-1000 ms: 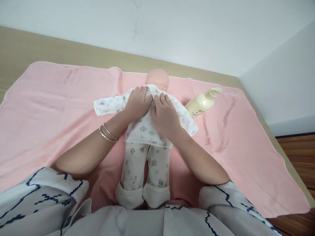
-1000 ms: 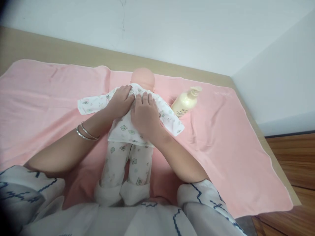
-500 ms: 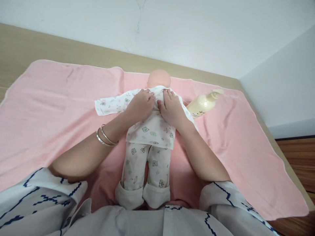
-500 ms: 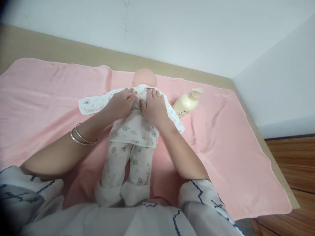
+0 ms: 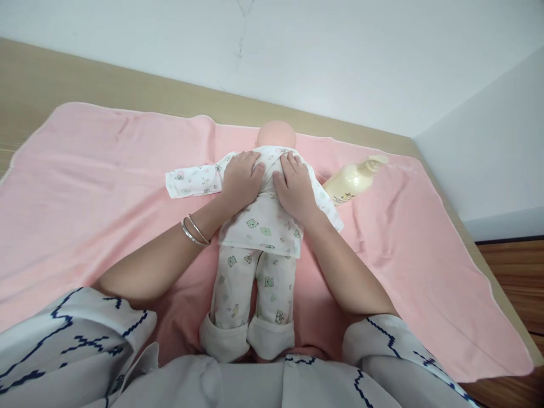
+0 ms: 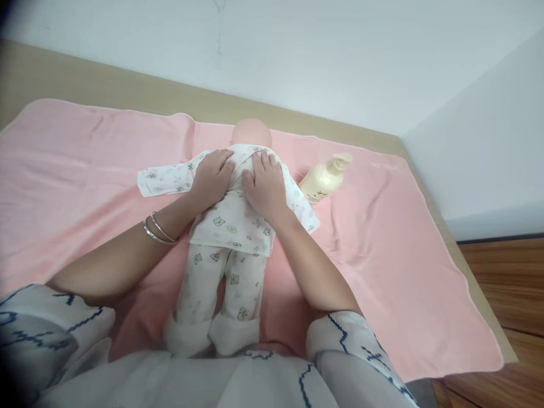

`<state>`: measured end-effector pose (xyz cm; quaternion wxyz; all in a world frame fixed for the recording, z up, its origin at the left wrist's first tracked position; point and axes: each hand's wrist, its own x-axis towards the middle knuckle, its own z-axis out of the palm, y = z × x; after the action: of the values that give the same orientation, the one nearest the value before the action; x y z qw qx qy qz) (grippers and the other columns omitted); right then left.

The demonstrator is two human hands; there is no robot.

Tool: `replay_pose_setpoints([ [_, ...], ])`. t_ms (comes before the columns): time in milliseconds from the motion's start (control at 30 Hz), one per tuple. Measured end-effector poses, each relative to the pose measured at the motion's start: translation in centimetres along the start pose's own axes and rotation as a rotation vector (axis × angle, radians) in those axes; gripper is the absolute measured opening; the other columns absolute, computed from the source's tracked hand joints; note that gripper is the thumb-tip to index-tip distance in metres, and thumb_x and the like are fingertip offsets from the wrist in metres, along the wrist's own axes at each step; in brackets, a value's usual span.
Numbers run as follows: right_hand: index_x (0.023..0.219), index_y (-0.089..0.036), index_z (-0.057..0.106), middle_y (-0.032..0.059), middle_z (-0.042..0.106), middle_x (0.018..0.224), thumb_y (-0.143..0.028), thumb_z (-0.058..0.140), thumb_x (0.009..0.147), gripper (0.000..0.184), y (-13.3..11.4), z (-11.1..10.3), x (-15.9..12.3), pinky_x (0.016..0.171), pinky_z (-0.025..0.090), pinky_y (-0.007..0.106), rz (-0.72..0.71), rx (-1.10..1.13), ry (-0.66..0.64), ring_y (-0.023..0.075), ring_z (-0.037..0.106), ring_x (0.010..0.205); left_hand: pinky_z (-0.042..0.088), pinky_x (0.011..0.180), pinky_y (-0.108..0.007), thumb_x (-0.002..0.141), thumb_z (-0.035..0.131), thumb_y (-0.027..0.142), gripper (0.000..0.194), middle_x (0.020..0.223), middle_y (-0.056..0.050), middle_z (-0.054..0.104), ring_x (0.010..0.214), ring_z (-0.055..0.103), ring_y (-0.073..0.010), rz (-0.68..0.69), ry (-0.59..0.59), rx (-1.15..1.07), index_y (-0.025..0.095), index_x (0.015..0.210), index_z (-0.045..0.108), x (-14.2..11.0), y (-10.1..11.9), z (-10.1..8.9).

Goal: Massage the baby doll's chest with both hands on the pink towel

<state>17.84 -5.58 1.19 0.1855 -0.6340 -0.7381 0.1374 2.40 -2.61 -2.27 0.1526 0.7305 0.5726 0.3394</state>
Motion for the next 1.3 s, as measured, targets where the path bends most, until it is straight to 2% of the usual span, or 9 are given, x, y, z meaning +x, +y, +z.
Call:
replay_pose_setpoints([
  [133,0.161,-0.012,0.046,0.0154,0.038,0.175,-0.035,0.04,0.105,0.061,-0.6,-1.7,-0.9,0.137,0.026,0.059,-0.016,0.046,-0.003,0.0316,0.029,0.167,0.045,0.121,-0.046,0.102,0.035,0.029,0.044,0.136,-0.012,0.073,0.13,0.063,-0.0286,-0.017,-0.001,-0.02,0.018,0.128,0.069,0.0,0.0,0.0],
  [233,0.161,-0.018,0.046,0.0101,0.036,0.177,-0.034,0.04,0.106,0.057,-2.0,-3.3,-2.7,0.136,0.032,0.054,-0.054,0.063,0.121,0.0272,0.031,0.166,0.045,0.121,-0.047,0.102,0.035,0.03,0.046,0.137,-0.013,0.073,0.13,0.063,-0.0294,-0.014,-0.005,-0.033,0.017,0.128,0.069,0.0,0.0,-0.1],
  [367,0.154,-0.023,0.054,0.0057,0.042,0.174,-0.026,0.032,0.108,0.052,-2.6,-2.4,-3.4,0.134,0.037,0.048,-0.116,0.028,0.274,0.0211,0.039,0.162,0.046,0.12,-0.047,0.102,0.036,0.03,0.045,0.136,-0.012,0.073,0.13,0.063,-0.029,-0.009,0.005,-0.033,0.017,0.128,0.069,0.0,-0.1,0.0],
  [567,0.156,-0.015,0.055,0.0119,0.042,0.173,-0.019,0.042,0.102,0.056,-2.2,0.0,-2.0,0.138,0.023,0.061,-0.087,-0.011,0.035,0.0302,0.03,0.167,0.047,0.119,-0.046,0.102,0.035,0.031,0.043,0.134,-0.013,0.074,0.127,0.065,-0.0286,0.012,0.029,-0.024,0.017,0.124,0.07,-0.1,-0.3,0.2],
  [700,0.16,-0.022,0.05,0.006,0.038,0.176,-0.022,0.037,0.104,0.057,-2.7,-2.0,-3.1,0.135,0.033,0.058,-0.106,-0.026,0.151,0.028,0.033,0.165,0.047,0.119,-0.046,0.102,0.035,0.031,0.043,0.134,-0.011,0.075,0.127,0.065,-0.0284,0.0,0.024,-0.038,0.019,0.125,0.07,-0.1,-0.3,0.2],
  [833,0.157,-0.026,0.052,0.0026,0.04,0.175,-0.022,0.029,0.106,0.056,-2.7,-2.5,-3.6,0.136,0.033,0.055,-0.119,-0.055,0.282,0.0228,0.034,0.165,0.045,0.121,-0.048,0.101,0.037,0.031,0.045,0.14,-0.013,0.072,0.132,0.062,-0.0296,-0.02,0.01,-0.055,0.017,0.129,0.069,0.0,-0.2,0.1],
  [933,0.152,-0.021,0.058,0.0039,0.047,0.171,-0.019,0.033,0.104,0.054,-2.4,-1.2,-2.9,0.139,0.026,0.051,-0.156,-0.043,0.199,0.0205,0.034,0.165,0.046,0.12,-0.047,0.102,0.035,0.031,0.046,0.137,-0.013,0.073,0.129,0.064,-0.0294,-0.008,0.007,-0.046,0.017,0.128,0.069,0.0,-0.2,0.2],
  [1133,0.161,-0.011,0.048,0.0149,0.032,0.178,-0.023,0.042,0.103,0.059,-2.5,0.3,-2.2,0.138,0.018,0.063,-0.075,-0.037,0.001,0.032,0.02,0.169,0.046,0.119,-0.047,0.102,0.035,0.03,0.045,0.135,-0.013,0.074,0.128,0.064,-0.0292,0.005,0.034,-0.033,0.016,0.127,0.07,-0.1,-0.3,0.3],
  [1300,0.161,-0.027,0.048,0.0045,0.033,0.178,-0.02,0.039,0.102,0.06,-2.6,-1.1,-3.1,0.137,0.02,0.064,-0.153,0.003,0.176,0.0265,0.021,0.169,0.047,0.117,-0.046,0.102,0.035,0.03,0.043,0.13,-0.011,0.076,0.124,0.065,-0.028,0.011,0.019,-0.005,0.02,0.124,0.07,-0.2,-0.2,0.1],
])
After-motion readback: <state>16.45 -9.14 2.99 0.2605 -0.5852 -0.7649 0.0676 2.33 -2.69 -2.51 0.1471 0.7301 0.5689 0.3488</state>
